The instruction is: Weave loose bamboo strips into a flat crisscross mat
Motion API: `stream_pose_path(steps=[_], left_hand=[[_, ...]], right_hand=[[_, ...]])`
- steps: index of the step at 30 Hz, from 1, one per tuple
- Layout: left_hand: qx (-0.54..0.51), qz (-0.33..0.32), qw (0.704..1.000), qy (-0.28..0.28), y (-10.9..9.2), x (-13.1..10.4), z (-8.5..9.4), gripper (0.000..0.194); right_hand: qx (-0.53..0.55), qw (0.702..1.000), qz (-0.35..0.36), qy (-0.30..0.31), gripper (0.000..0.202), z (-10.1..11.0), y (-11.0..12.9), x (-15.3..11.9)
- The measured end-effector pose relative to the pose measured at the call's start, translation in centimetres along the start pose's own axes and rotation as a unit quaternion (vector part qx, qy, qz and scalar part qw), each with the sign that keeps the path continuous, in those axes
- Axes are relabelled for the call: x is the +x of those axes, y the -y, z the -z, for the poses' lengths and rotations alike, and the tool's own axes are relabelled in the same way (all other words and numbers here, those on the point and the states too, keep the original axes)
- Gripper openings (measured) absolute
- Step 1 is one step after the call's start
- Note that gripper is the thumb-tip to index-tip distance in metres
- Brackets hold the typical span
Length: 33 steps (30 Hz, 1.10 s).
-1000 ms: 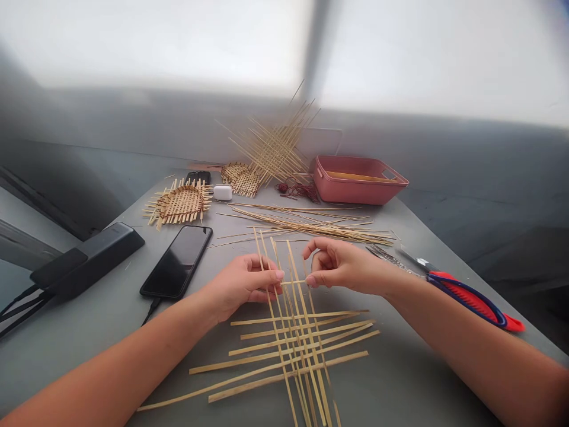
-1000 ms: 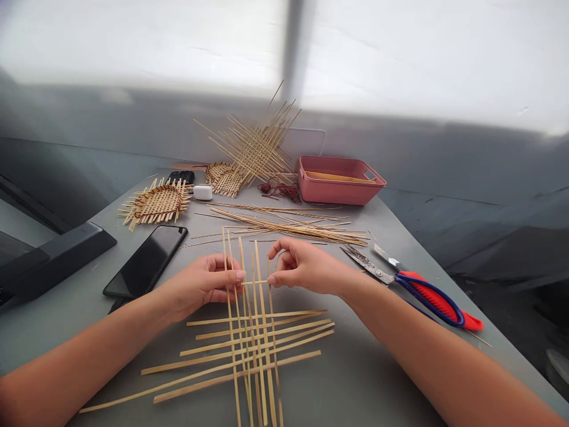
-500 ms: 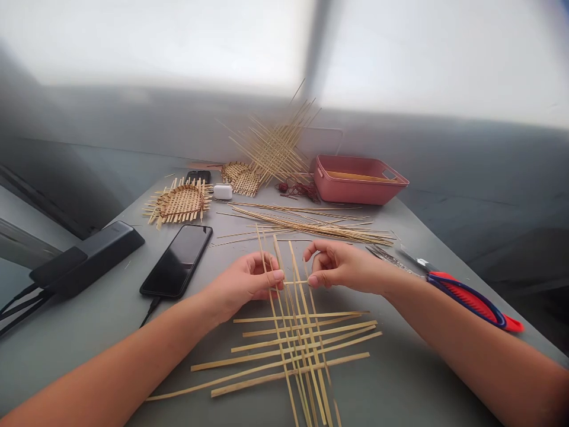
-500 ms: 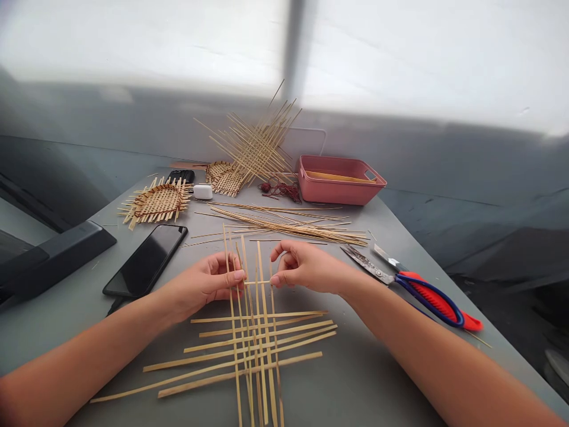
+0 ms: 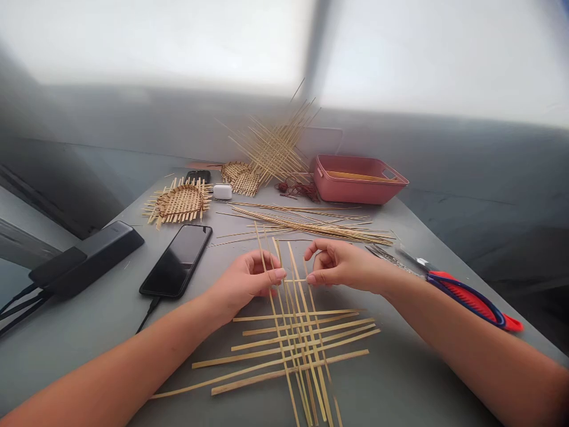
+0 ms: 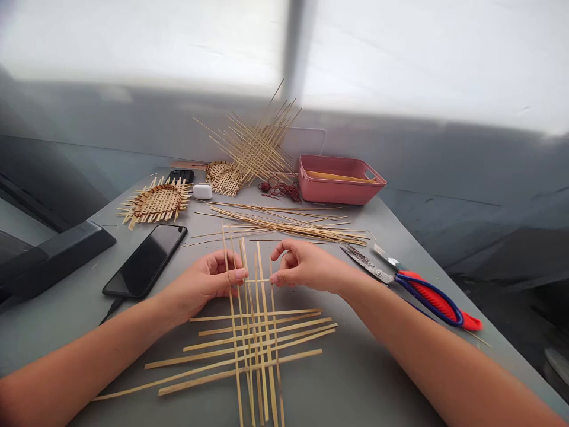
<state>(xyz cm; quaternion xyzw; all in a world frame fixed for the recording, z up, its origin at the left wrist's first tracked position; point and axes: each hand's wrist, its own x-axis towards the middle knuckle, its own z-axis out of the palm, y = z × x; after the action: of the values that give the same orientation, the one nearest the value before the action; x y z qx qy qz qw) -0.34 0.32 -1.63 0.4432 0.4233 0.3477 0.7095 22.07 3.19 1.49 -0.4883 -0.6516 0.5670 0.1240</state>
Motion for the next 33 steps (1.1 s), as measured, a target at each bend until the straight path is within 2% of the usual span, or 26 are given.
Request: stream_pose_path(steps=[4,7,11,14,25,33], left_hand=[[-0.010,0.006,1.000,0.006,0.1,0.0,0.0,0.035],[-0.020,0.011,1.000,0.006,0.0,0.0,-0.1,0.037],[-0.030,0.009,0.999,0.008,0.0,0.0,-0.2,0.037],[-0.036,0.009,0.999,0.016,0.1,0.0,-0.2,0.036],[-0.061,0.032,0.998,-0.011,0.1,0.2,-0.1,0.035],[0.017,0.041,0.998,-0.039,-0.8,0.0,0.5,0.038]], right_hand=[[-0.004,1.000,0.018,0.004,0.038,0.1,0.1,0.1],[-0.024,0.999,0.027,0.026,0.042,0.9,0.3,-0.3],[-0.143,0.987,-0.005,0.077,0.037,2.3,1.0,-1.3],[-0.206,0.975,-0.018,0.080,0.032,2.5,1.3,-1.6],[-0.133,0.989,0.011,0.056,0.027,1.5,0.5,-0.6],[-0.168,0.984,-0.054,0.021,0.026,1.2,1.0,-1.0]])
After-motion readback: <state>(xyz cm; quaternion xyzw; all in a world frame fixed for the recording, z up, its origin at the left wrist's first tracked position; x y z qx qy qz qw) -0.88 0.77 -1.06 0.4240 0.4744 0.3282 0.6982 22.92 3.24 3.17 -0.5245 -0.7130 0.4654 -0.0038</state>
